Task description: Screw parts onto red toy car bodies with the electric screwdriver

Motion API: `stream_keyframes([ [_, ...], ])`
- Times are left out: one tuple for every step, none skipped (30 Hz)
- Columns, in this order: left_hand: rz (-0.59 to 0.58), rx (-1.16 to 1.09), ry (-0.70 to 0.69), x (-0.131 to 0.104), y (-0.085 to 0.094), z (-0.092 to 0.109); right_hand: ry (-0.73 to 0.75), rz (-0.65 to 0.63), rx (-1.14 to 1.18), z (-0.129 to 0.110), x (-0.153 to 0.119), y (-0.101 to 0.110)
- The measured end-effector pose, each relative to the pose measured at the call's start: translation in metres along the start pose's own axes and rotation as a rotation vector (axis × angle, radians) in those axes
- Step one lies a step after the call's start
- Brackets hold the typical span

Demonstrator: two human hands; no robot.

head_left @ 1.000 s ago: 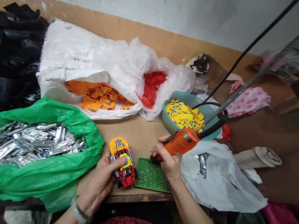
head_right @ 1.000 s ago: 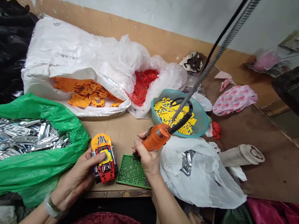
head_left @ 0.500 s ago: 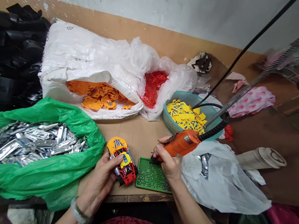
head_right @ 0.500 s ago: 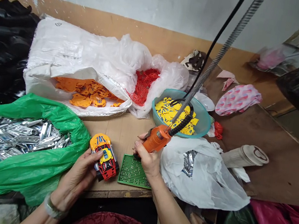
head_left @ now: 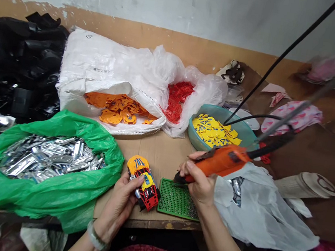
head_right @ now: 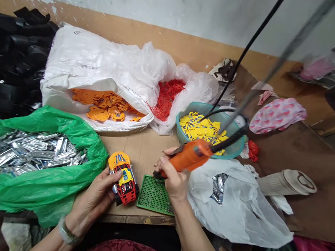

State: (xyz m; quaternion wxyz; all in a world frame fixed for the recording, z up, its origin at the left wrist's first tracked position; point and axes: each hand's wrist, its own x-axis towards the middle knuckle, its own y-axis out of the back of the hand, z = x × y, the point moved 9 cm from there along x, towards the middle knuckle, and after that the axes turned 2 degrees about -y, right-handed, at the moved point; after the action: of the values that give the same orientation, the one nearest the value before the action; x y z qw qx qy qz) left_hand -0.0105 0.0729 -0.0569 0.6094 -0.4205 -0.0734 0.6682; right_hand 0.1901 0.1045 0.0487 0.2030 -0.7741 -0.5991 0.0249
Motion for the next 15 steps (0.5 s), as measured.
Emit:
stream_keyframes([
  [0.000, 0.000, 0.005, 0.000, 0.000, -0.002, 0.005, 0.002, 0.059, -0.010, 0.001, -0.007],
  [0.001, 0.001, 0.007, 0.001, 0.000, -0.003, 0.000, -0.006, 0.115, -0.018, 0.001, -0.016],
  [0.000, 0.003, 0.009, 0.001, 0.000, -0.004, -0.013, -0.024, 0.163, -0.025, 0.000, -0.025],
  [-0.004, 0.007, 0.007, 0.001, -0.001, -0.005, -0.028, -0.048, 0.200, -0.031, -0.001, -0.035],
  [-0.013, 0.011, 0.002, 0.001, -0.003, -0.005, -0.043, -0.077, 0.226, -0.035, -0.003, -0.045],
  [-0.022, 0.013, -0.007, 0.001, -0.004, -0.005, -0.055, -0.108, 0.243, -0.037, -0.005, -0.054],
  [-0.030, 0.016, -0.018, 0.000, -0.006, -0.004, -0.063, -0.139, 0.251, -0.037, -0.007, -0.062],
  [-0.034, 0.017, -0.031, 0.000, -0.007, -0.003, -0.068, -0.164, 0.254, -0.036, -0.010, -0.068],
  [-0.037, 0.015, -0.041, 0.000, -0.007, -0.002, -0.074, -0.185, 0.253, -0.034, -0.012, -0.073],
  [-0.039, 0.012, -0.047, 0.000, -0.007, -0.002, -0.078, -0.200, 0.250, -0.031, -0.014, -0.076],
  [-0.040, 0.007, -0.049, 0.000, -0.007, -0.001, -0.080, -0.210, 0.248, -0.028, -0.015, -0.077],
  [-0.042, 0.002, -0.049, 0.000, -0.007, -0.001, -0.080, -0.217, 0.247, -0.025, -0.016, -0.078],
  [-0.043, -0.003, -0.050, 0.000, -0.006, -0.001, -0.078, -0.223, 0.248, -0.022, -0.017, -0.078],
  [-0.044, -0.007, -0.052, 0.000, -0.005, -0.001, -0.075, -0.228, 0.251, -0.020, -0.018, -0.079],
  [-0.044, -0.010, -0.055, 0.001, -0.004, -0.001, -0.072, -0.232, 0.253, -0.019, -0.018, -0.079],
])
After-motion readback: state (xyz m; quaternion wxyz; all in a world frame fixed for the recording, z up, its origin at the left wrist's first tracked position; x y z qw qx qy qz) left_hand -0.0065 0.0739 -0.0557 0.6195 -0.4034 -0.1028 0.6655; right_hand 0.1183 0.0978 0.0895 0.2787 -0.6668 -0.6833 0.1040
